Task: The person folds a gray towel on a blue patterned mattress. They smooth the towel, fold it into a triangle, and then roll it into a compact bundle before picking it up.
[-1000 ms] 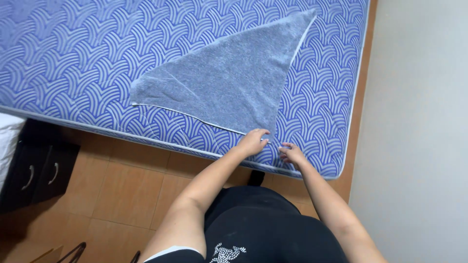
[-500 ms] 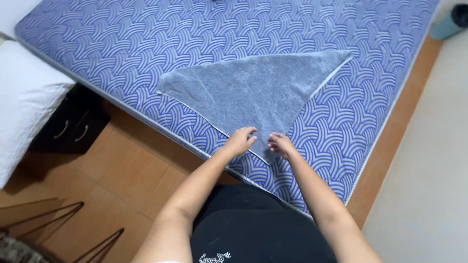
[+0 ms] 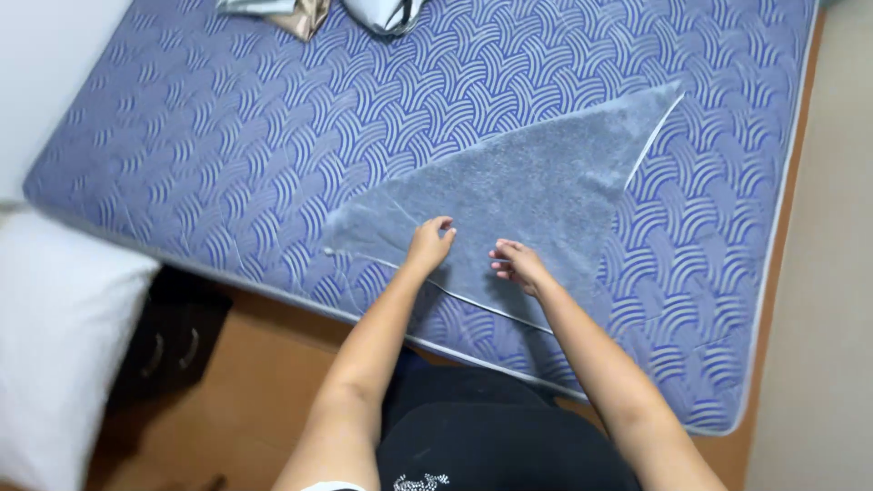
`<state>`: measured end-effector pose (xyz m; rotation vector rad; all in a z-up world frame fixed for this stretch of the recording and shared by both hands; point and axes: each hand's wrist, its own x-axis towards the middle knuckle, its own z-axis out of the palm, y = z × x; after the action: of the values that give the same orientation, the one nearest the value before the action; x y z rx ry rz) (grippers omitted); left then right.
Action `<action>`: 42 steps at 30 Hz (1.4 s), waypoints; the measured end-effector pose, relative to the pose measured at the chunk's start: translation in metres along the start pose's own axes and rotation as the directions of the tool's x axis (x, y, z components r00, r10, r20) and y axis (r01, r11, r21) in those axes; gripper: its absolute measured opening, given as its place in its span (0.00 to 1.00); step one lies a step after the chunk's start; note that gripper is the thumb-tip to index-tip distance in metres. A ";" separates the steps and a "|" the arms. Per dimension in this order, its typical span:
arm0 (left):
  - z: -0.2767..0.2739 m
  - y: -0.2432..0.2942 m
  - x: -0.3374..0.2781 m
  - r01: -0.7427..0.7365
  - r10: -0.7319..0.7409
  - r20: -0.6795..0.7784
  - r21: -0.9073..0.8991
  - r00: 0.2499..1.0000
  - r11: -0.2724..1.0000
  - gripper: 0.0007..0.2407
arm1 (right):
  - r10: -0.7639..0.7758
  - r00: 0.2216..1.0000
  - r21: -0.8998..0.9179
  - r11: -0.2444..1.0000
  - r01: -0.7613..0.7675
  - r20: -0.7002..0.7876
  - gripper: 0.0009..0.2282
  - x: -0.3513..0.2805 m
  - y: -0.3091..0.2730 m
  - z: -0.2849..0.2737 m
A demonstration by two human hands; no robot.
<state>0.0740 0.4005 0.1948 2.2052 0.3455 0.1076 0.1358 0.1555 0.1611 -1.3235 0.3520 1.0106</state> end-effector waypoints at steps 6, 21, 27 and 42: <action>-0.053 -0.077 0.073 0.025 -0.022 0.133 -0.018 0.991 1.000 0.15 | -0.004 0.989 0.159 0.987 0.028 -0.145 0.14 0.085 0.020 0.087; -0.035 -0.160 0.160 0.112 -0.102 0.070 -0.154 0.992 0.982 0.22 | -0.082 0.810 -0.039 0.997 0.072 -0.581 0.21 0.195 -0.078 0.090; -0.003 -0.198 0.175 0.084 -0.079 0.050 -0.086 0.996 0.993 0.25 | -0.220 0.695 -0.216 0.972 0.095 -0.685 0.27 0.250 -0.120 0.049; -0.003 -0.221 0.194 0.132 -0.158 0.342 0.098 0.926 0.986 0.29 | -0.059 0.543 -0.417 0.711 -0.567 -0.838 0.32 0.263 -0.211 0.001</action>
<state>0.2128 0.5854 0.0131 2.2095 0.3142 -0.3804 0.4436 0.2807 0.1039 -2.4674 1.0137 0.7133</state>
